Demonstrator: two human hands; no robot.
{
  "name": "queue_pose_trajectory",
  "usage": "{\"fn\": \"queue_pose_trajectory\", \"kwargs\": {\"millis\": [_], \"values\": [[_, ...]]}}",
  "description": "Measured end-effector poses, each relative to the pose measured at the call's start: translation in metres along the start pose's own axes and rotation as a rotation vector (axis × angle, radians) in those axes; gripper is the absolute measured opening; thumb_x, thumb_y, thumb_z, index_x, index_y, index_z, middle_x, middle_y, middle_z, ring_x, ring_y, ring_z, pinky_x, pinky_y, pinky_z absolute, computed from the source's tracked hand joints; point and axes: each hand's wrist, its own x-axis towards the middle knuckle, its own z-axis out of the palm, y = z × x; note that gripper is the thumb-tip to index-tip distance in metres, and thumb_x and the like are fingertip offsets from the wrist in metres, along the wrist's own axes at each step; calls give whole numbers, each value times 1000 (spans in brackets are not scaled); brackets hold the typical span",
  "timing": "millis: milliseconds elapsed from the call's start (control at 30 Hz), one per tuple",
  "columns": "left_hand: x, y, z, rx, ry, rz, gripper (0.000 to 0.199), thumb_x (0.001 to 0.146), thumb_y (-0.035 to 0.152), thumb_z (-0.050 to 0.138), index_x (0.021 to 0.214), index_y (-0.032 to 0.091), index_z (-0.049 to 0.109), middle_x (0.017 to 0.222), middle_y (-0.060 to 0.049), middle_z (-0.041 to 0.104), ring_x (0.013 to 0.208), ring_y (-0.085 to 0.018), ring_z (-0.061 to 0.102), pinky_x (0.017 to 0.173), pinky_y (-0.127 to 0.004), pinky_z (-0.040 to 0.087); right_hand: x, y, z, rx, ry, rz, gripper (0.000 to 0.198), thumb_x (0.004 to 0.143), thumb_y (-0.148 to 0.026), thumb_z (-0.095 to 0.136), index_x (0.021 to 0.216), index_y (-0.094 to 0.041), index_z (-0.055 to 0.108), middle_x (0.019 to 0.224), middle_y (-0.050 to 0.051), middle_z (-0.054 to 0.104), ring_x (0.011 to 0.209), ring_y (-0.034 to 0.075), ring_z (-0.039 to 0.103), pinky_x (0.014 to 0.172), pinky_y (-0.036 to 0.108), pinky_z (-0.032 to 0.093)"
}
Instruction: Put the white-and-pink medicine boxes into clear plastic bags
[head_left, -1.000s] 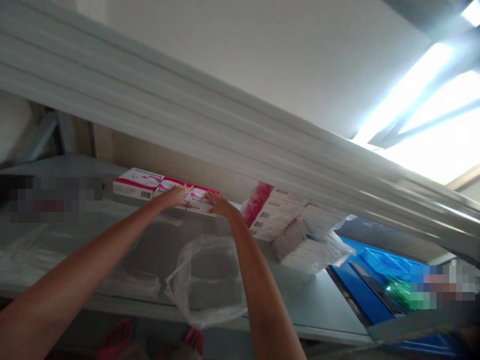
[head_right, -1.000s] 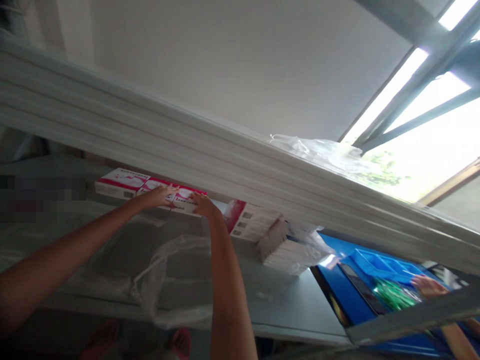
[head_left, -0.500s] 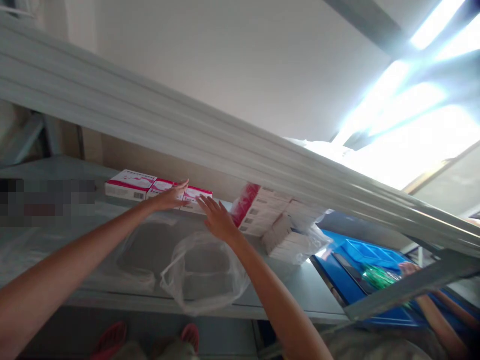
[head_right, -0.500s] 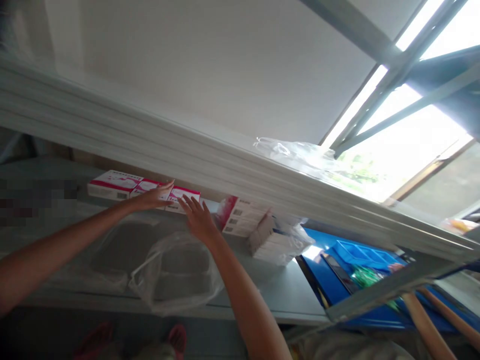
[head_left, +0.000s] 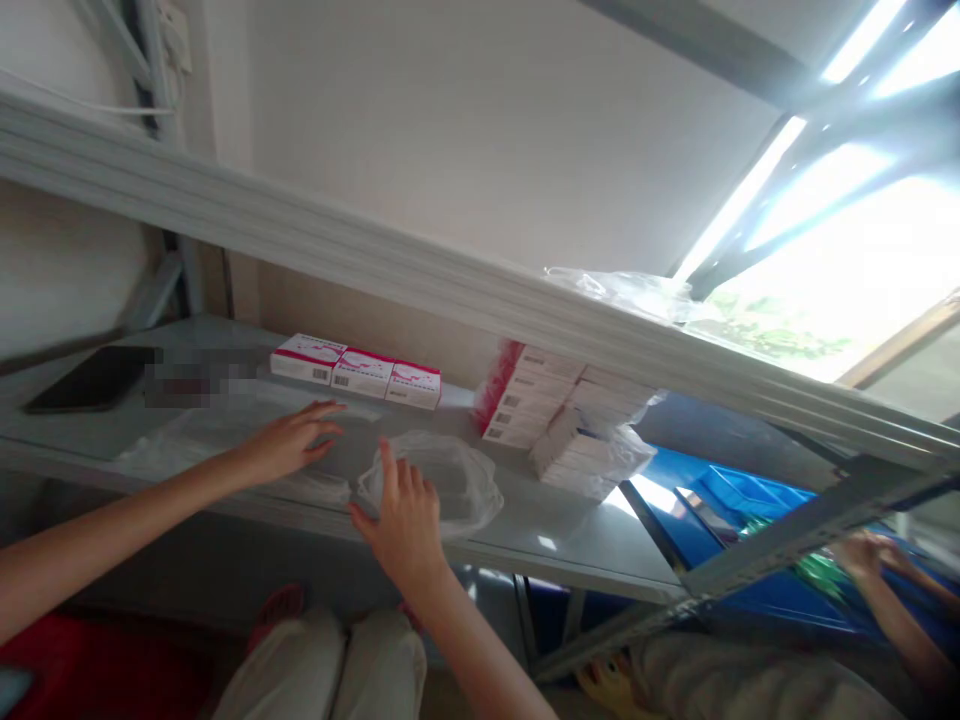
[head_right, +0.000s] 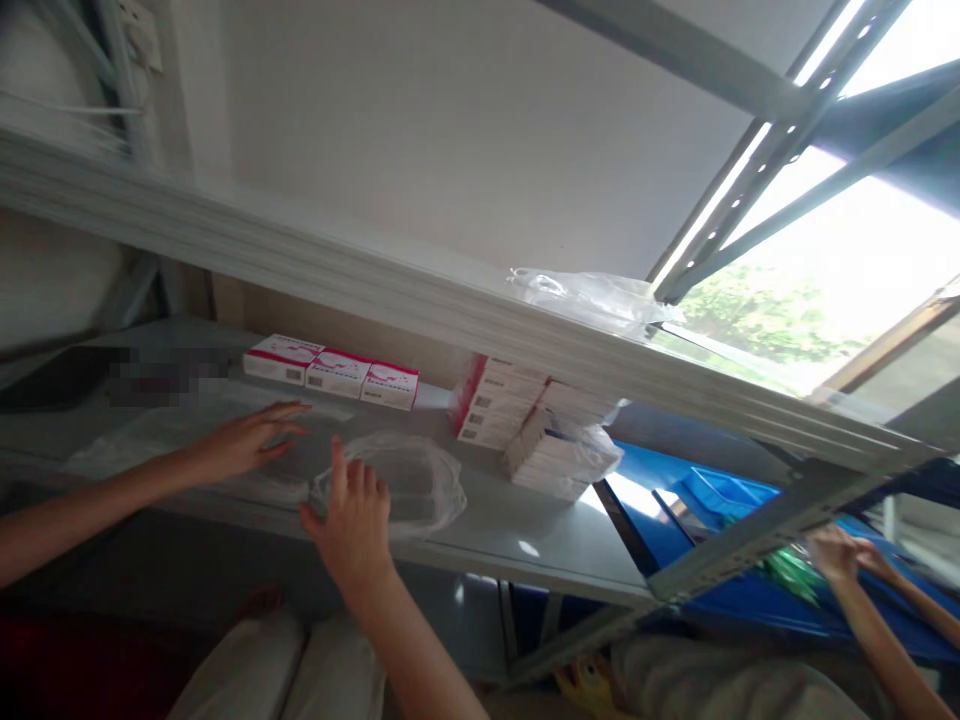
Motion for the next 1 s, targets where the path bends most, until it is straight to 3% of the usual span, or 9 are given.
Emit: {"fn": "queue_pose_trajectory", "kwargs": {"millis": [200, 300, 400, 500, 600, 700, 800, 900, 1000], "values": [[-26, 41, -2, -22, 12, 35, 23, 87, 21, 53, 103, 21, 69, 137, -8, 54, 129, -24, 48, 114, -44, 29, 0, -12, 8, 37, 10, 15, 35, 89, -12, 46, 118, -25, 61, 88, 7, 70, 80, 23, 66, 69, 32, 49], [-36, 54, -7, -81, 30, 36, 20, 87, 23, 54, 101, 21, 69, 122, -8, 64, 118, -23, 57, 114, -45, 27, -8, 2, -9, 351, 182, 85, 31, 92, -16, 40, 109, -24, 65, 88, 6, 69, 77, 19, 65, 68, 28, 47], [-39, 72, -10, -186, 41, -15, 22, 88, 34, 56, 101, 21, 68, 108, -7, 69, 107, -23, 61, 103, -39, 39, -12, 14, -32, 742, 318, 130, 28, 92, -24, 39, 98, -19, 66, 82, 4, 65, 62, 14, 58, 59, 25, 45], [-38, 99, -4, -385, -44, -51, 44, 85, 47, 60, 121, 22, 57, 104, -6, 68, 90, -20, 64, 85, -32, 47, -12, 19, -54, 1070, 403, 197, 22, 88, -34, 47, 88, -18, 62, 74, 0, 58, 50, 10, 48, 47, 22, 39], [-38, 128, 7, -620, -193, -41, 81, 81, 49, 65, 147, 24, 25, 108, -5, 66, 74, -16, 64, 72, -28, 47, -13, 16, -68, 1269, 456, 259, 22, 84, -41, 53, 84, -19, 56, 63, -5, 48, 44, 8, 40, 40, 19, 30], [-35, 144, 18, -746, -95, -86, 90, 80, 47, 66, 149, 24, 14, 111, -6, 63, 75, -16, 63, 73, -29, 46, -18, 14, -78, 1337, 464, 282, 22, 82, -42, 54, 85, -20, 53, 59, -8, 45, 38, 5, 32, 35, 18, 22], [-24, 138, 24, -836, 29, -147, 80, 80, 46, 64, 145, 23, 22, 107, -5, 61, 74, -15, 62, 73, -30, 47, -24, 16, -84, 1378, 486, 298, 21, 81, -41, 53, 83, -21, 51, 53, -9, 40, 35, 4, 24, 33, 17, 14], [-14, 122, 23, -951, -82, -129, 59, 78, 47, 65, 125, 20, 43, 99, -5, 62, 72, -14, 61, 72, -30, 48, -28, 19, -88, 1395, 549, 322, 18, 79, -38, 51, 81, -21, 50, 49, -10, 36, 35, 5, 20, 33, 18, 11], [-17, 118, 17, -1019, -127, -131, 45, 77, 51, 66, 103, 19, 48, 87, -1, 62, 66, -13, 61, 65, -28, 49, -31, 22, -88, 1374, 599, 357, 16, 79, -37, 50, 81, -21, 49, 51, -10, 34, 37, 5, 21, 36, 18, 12]]}}
